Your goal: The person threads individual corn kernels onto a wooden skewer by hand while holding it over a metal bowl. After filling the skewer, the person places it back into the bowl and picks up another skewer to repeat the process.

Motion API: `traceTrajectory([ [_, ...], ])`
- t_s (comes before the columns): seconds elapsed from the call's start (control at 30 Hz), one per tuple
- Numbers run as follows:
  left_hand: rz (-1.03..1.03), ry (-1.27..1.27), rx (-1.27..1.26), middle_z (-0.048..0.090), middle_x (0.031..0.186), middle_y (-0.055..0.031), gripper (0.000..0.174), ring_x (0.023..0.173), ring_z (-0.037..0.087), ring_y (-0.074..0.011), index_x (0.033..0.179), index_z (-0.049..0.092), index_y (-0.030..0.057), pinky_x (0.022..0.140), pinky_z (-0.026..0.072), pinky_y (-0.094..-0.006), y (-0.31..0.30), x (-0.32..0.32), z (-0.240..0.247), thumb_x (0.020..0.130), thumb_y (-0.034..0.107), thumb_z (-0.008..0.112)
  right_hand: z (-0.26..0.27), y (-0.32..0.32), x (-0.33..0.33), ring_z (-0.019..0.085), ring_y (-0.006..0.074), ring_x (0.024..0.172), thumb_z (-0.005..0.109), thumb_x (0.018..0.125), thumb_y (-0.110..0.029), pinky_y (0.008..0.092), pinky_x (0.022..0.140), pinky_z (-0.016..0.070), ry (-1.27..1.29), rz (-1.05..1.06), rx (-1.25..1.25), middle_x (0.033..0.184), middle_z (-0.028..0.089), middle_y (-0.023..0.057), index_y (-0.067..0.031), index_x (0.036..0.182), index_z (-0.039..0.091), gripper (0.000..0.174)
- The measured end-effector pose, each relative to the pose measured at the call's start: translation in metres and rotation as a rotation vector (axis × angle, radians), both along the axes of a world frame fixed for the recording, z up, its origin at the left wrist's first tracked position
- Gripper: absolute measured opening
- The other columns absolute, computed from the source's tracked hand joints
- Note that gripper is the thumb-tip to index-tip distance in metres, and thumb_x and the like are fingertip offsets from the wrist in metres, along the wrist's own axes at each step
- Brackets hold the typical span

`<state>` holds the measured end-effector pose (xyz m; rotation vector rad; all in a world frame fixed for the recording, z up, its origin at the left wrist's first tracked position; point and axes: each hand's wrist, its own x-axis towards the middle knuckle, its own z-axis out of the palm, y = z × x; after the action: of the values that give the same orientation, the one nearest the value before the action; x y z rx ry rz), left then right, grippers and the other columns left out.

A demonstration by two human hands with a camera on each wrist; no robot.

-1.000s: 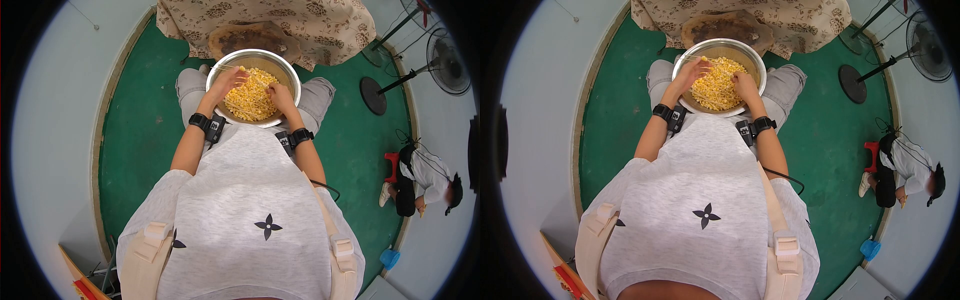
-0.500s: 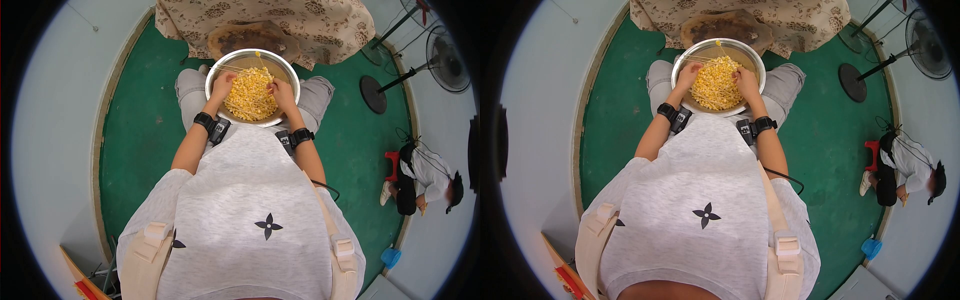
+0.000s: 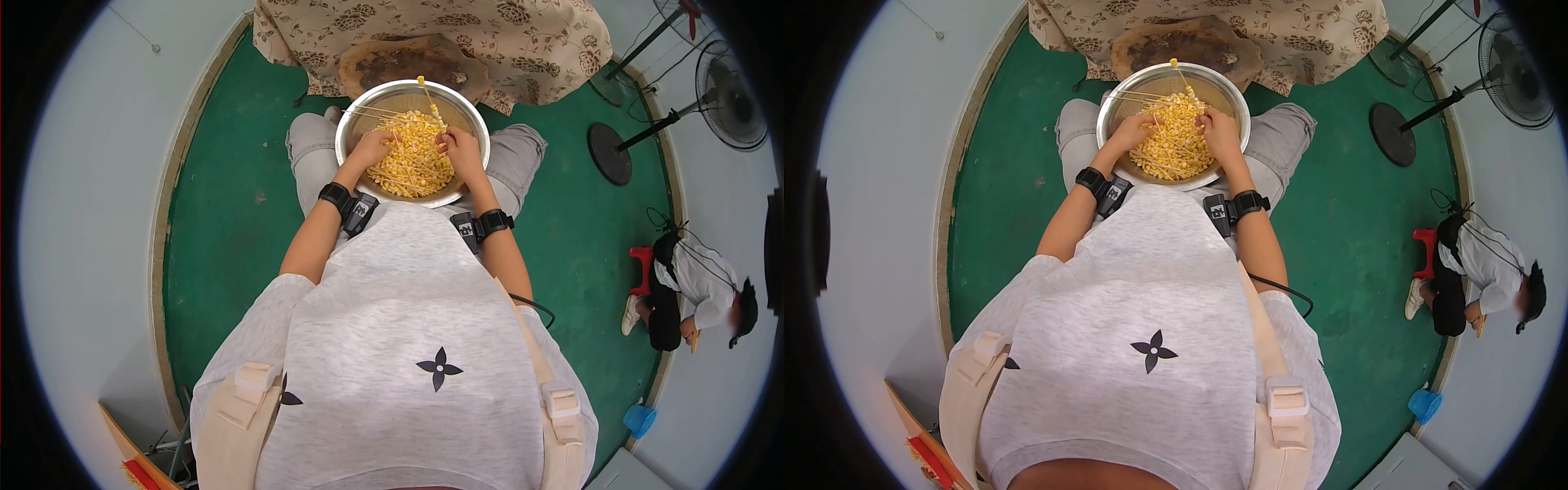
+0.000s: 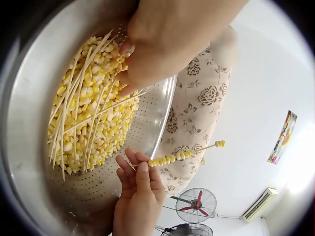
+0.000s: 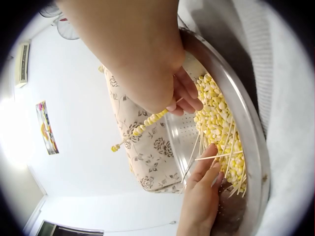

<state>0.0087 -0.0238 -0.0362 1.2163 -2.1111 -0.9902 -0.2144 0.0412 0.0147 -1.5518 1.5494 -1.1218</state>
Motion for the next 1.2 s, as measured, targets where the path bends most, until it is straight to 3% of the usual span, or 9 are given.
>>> traceTrajectory([
  [0.37,0.018,-0.101,-0.023,0.063,0.092,-0.0204,0.023,0.089,0.06,-0.0317,0.092,0.068,0.0085,0.082,0.0458,-0.0364,0.004,-0.001,0.01,0.071,0.009,0.059,0.002,0.001,0.001,0.064,0.02,0.061,0.047,0.086,-0.007,0.0309,0.058,0.0492,-0.004,-0.004,-0.008,0.079,0.065,0.0149,0.007,0.089,0.059,0.018],
  [0.43,0.121,-0.122,0.012,0.064,0.09,-0.0186,0.021,0.086,0.061,-0.0298,0.09,0.069,0.0089,0.079,0.0469,-0.0354,0.003,-0.002,0.008,0.071,0.01,0.06,0.001,0.0,0.001,0.064,0.0199,0.061,0.047,0.086,-0.007,0.0308,0.058,0.0491,-0.005,-0.005,-0.008,0.079,0.065,0.0146,0.0068,0.089,0.059,0.018],
  [0.77,0.1,-0.077,0.021,0.065,0.084,-0.0145,0.015,0.082,0.063,-0.027,0.083,0.067,0.0046,0.075,0.0479,-0.0344,0.003,-0.001,0.01,0.071,0.013,0.063,0.001,-0.001,0.001,0.064,0.0191,0.061,0.048,0.086,-0.008,0.0303,0.058,0.0487,-0.002,-0.011,0.006,0.078,0.065,0.0132,0.0056,0.088,0.059,0.018],
  [0.87,0.167,-0.136,-0.007,0.066,0.086,-0.0118,0.019,0.085,0.062,-0.0221,0.087,0.067,0.0062,0.075,0.0468,-0.0313,0.002,-0.002,0.012,0.074,0.02,0.065,0.002,-0.001,0.001,0.064,0.019,0.061,0.048,0.086,-0.008,0.0303,0.058,0.0487,-0.003,-0.008,0.005,0.077,0.065,0.0131,0.0055,0.088,0.059,0.017],
  [0.97,0.283,0.037,0.094,0.066,0.088,-0.0103,0.024,0.087,0.062,-0.0188,0.092,0.065,0.0038,0.077,0.0466,-0.029,0.0,-0.003,0.019,0.08,0.025,0.063,0.001,0.0,0.001,0.064,0.0187,0.06,0.048,0.086,-0.007,0.03,0.058,0.0486,-0.002,-0.006,-0.006,0.077,0.065,0.0131,0.0052,0.09,0.059,0.017],
  [1.03,0.273,0.634,0.452,0.064,0.097,-0.0108,0.028,0.091,0.061,-0.0173,0.1,0.06,0.001,0.08,0.0462,-0.0265,0.0,-0.002,0.027,0.086,0.024,0.058,0.0,0.001,-0.001,0.064,0.0185,0.06,0.049,0.086,-0.007,0.0299,0.057,0.0486,0.0,-0.005,-0.016,0.077,0.065,0.0132,0.0051,0.091,0.059,0.017],
  [1.07,0.273,0.634,0.451,0.064,0.097,-0.0108,0.028,0.091,0.061,-0.0173,0.1,0.06,0.001,0.08,0.0462,-0.0265,0.0,-0.001,0.031,0.086,0.024,0.058,-0.002,0.001,-0.002,0.063,0.0183,0.06,0.049,0.086,-0.006,0.0297,0.057,0.0486,-0.004,-0.004,-0.018,0.077,0.065,0.0131,0.0049,0.092,0.059,0.016],
  [1.13,0.246,0.945,0.473,0.062,0.103,-0.0118,0.026,0.094,0.06,-0.0172,0.106,0.055,-0.0008,0.083,0.0462,-0.025,0.003,0.001,0.036,0.088,0.018,0.055,-0.004,0.0,-0.003,0.063,0.0181,0.06,0.049,0.085,-0.006,0.0295,0.057,0.0486,-0.008,-0.002,-0.021,0.077,0.065,0.013,0.0047,0.093,0.059,0.016],
  [1.2,0.238,1.037,0.509,0.061,0.103,-0.0121,0.023,0.095,0.059,-0.0174,0.106,0.055,0.0003,0.083,0.0462,-0.025,-0.001,0.006,0.035,0.088,0.015,0.055,-0.005,0.0,-0.004,0.063,0.0189,0.06,0.05,0.084,-0.005,0.03,0.058,0.0485,-0.016,-0.004,-0.019,0.076,0.065,0.0135,0.0046,0.092,0.059,0.016],
])
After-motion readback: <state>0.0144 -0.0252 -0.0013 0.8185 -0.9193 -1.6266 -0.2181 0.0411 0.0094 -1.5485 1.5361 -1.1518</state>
